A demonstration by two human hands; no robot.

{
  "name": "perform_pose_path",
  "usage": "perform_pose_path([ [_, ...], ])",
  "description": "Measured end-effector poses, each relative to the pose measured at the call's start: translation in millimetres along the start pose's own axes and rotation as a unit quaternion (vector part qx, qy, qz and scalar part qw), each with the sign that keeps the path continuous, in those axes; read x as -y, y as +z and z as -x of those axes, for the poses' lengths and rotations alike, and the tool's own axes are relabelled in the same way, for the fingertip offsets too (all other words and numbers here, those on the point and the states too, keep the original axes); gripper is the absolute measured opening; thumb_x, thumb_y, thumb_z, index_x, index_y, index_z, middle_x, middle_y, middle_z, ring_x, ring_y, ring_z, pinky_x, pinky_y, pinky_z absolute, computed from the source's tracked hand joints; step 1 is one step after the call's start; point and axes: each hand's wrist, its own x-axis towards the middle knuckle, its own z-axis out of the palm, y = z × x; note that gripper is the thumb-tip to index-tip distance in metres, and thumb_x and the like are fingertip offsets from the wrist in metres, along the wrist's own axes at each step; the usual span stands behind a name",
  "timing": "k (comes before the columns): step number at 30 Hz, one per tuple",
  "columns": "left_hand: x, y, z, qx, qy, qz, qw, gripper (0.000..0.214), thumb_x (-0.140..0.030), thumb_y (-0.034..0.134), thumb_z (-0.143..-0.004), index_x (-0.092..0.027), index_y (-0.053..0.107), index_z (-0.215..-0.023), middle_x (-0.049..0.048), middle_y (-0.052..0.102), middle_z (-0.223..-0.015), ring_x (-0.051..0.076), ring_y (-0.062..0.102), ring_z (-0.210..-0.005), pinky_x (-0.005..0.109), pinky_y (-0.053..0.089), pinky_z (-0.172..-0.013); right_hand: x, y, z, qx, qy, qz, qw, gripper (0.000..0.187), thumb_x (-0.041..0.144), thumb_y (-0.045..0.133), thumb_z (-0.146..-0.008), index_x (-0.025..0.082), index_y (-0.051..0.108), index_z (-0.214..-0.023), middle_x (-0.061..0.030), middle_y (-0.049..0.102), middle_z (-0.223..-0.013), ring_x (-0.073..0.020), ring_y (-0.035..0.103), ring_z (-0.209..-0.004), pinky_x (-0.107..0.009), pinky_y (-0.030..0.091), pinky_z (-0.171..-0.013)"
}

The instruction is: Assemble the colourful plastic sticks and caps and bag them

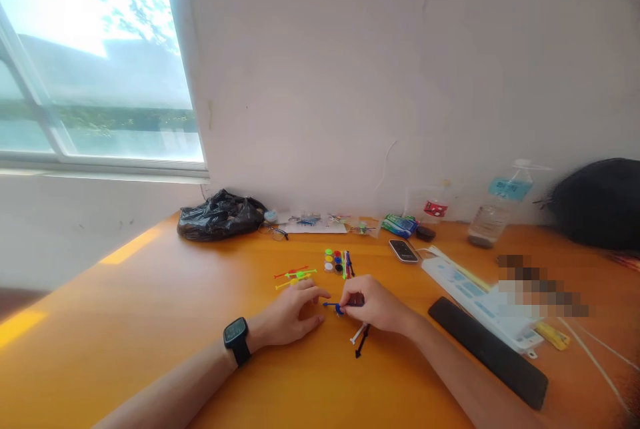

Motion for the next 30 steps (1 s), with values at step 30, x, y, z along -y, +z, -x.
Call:
perform_pose_path([
  [30, 1.4, -0.3, -0.2, 0.004, -0.011, 0.016, 1.0, 0.039, -0.021, 0.066, -0.092, -0.026, 0.064, -0.131, 0.0062, 0.065, -0.108, 0.021, 0.063, -0.094, 0.031, 0.053, -0.083, 1.7, 2.2, 1.1, -0.004, 0.01, 0.051, 0.999, 0.015, 0.013, 0.07, -0.076, 0.022, 0.081, -0.069, -0.0013, 0.073, -0.072, -0.0158, 0.063, -0.068, -0.025, 0.042, -0.063],
])
